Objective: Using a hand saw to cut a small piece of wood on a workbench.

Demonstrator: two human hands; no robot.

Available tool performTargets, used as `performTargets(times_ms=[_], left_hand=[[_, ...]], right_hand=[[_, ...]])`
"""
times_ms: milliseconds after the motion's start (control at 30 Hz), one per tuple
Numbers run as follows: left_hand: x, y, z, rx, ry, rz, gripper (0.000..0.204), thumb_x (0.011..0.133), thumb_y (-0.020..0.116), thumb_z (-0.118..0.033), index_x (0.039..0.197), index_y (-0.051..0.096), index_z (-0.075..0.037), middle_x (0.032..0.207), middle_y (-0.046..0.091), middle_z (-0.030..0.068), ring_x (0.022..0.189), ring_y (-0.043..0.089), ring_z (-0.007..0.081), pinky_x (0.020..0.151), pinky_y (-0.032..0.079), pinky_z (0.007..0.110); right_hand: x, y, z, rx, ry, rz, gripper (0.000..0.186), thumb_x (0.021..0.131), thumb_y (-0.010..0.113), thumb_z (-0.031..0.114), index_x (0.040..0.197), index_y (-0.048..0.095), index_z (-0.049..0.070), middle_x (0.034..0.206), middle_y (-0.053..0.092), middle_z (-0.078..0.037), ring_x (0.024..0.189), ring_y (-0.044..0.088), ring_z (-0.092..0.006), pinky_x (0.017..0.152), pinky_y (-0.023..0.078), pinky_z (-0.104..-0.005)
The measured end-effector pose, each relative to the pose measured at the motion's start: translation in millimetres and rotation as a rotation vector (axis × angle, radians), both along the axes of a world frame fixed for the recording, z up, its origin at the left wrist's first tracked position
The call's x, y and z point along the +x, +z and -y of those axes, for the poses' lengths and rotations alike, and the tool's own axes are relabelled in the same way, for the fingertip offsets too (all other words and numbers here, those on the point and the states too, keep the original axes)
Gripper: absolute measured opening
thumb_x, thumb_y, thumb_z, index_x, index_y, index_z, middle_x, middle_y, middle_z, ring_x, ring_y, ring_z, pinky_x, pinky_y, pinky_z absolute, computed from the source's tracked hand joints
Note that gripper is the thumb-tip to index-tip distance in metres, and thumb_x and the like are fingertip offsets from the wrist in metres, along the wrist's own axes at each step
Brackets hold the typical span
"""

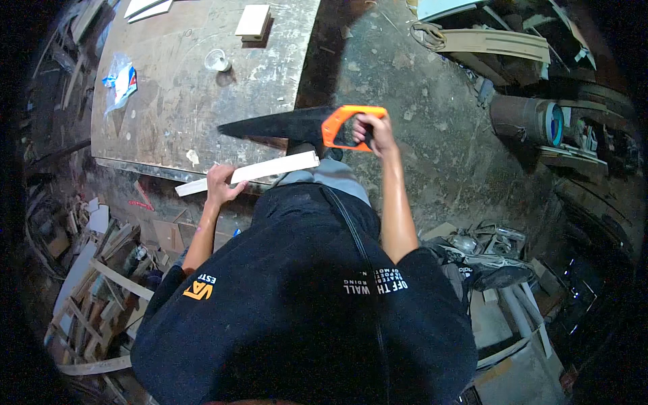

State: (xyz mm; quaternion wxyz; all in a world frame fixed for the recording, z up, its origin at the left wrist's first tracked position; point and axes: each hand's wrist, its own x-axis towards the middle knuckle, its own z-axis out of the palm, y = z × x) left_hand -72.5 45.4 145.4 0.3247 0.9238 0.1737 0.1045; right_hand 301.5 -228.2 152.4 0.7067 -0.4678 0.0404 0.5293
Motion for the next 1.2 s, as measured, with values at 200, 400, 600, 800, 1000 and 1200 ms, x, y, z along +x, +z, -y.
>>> performTargets(times_ms=[200, 400, 600, 800, 1000, 1200], left_hand=[[15, -10, 7, 0.078, -0.108, -0.13, 0.036, 0.069, 0.078, -0.042, 0.078, 0.069, -0.008, 0.069, 0.063, 0.008, 0.069, 0.063, 0.0292, 0.064, 0.042, 0.041], [69, -45, -35, 0.213, -0.201, -0.197, 0.048, 0.081, 0.067, -0.056, 0.078, 0.069, -0.008, 0.072, 0.064, 0.0124, 0.076, 0.063, 0.0334, 0.072, 0.046, 0.045], [86, -75, -76, 0.362, -0.265, -0.396, 0.042, 0.092, 0.056, -0.052, 0.109, 0.077, -0.02, 0.082, 0.069, 0.0084, 0.089, 0.061, 0.0296, 0.08, 0.042, 0.042], [86, -82, -105, 0.411, -0.273, -0.405, 0.047, 0.091, 0.057, -0.054, 0.129, 0.067, -0.028, 0.102, 0.064, 0.0071, 0.099, 0.055, 0.0282, 0.086, 0.04, 0.043], [84, -97, -121, 0.314, -0.161, -0.245, 0.059, 0.087, 0.063, -0.041, 0.143, 0.054, -0.023, 0.123, 0.057, 0.0138, 0.117, 0.051, 0.0337, 0.102, 0.038, 0.049], [144, -105, -36, 0.022, -0.568, 0.089, 0.065, 0.081, 0.073, -0.047, 0.137, 0.059, -0.016, 0.118, 0.06, 0.0152, 0.114, 0.055, 0.0355, 0.097, 0.044, 0.048]], right_hand=[[-22, 124, 146, 0.054, -0.084, 0.262, 0.027, 0.091, 0.062, 0.019, 0.072, 0.048, 0.006, 0.062, 0.04, 0.0, 0.053, 0.04, -0.0125, 0.053, 0.037, -0.0302], [-80, 145, 159, -0.099, -0.197, 0.496, 0.024, 0.086, 0.071, 0.016, 0.071, 0.057, 0.004, 0.065, 0.054, -0.003, 0.056, 0.047, -0.0102, 0.053, 0.037, -0.0273], [-156, 89, 110, -0.406, -0.299, 0.659, 0.025, 0.091, 0.072, 0.015, 0.071, 0.06, 0.006, 0.062, 0.055, 0.004, 0.053, 0.049, -0.0047, 0.049, 0.037, -0.0237], [-209, 67, 64, -0.256, -0.419, 0.525, 0.027, 0.095, 0.069, 0.021, 0.078, 0.06, 0.003, 0.064, 0.055, 0.0, 0.056, 0.053, -0.0085, 0.055, 0.047, -0.0253], [-243, 59, 6, -0.181, -0.459, 0.418, 0.03, 0.098, 0.066, 0.027, 0.08, 0.057, 0.005, 0.063, 0.052, 0.002, 0.053, 0.047, -0.006, 0.049, 0.037, -0.0233], [-269, 50, -47, -0.181, -0.535, 0.406, 0.023, 0.099, 0.063, 0.02, 0.082, 0.059, 0.004, 0.062, 0.051, 0.004, 0.051, 0.046, -0.005, 0.048, 0.036, -0.0224]])
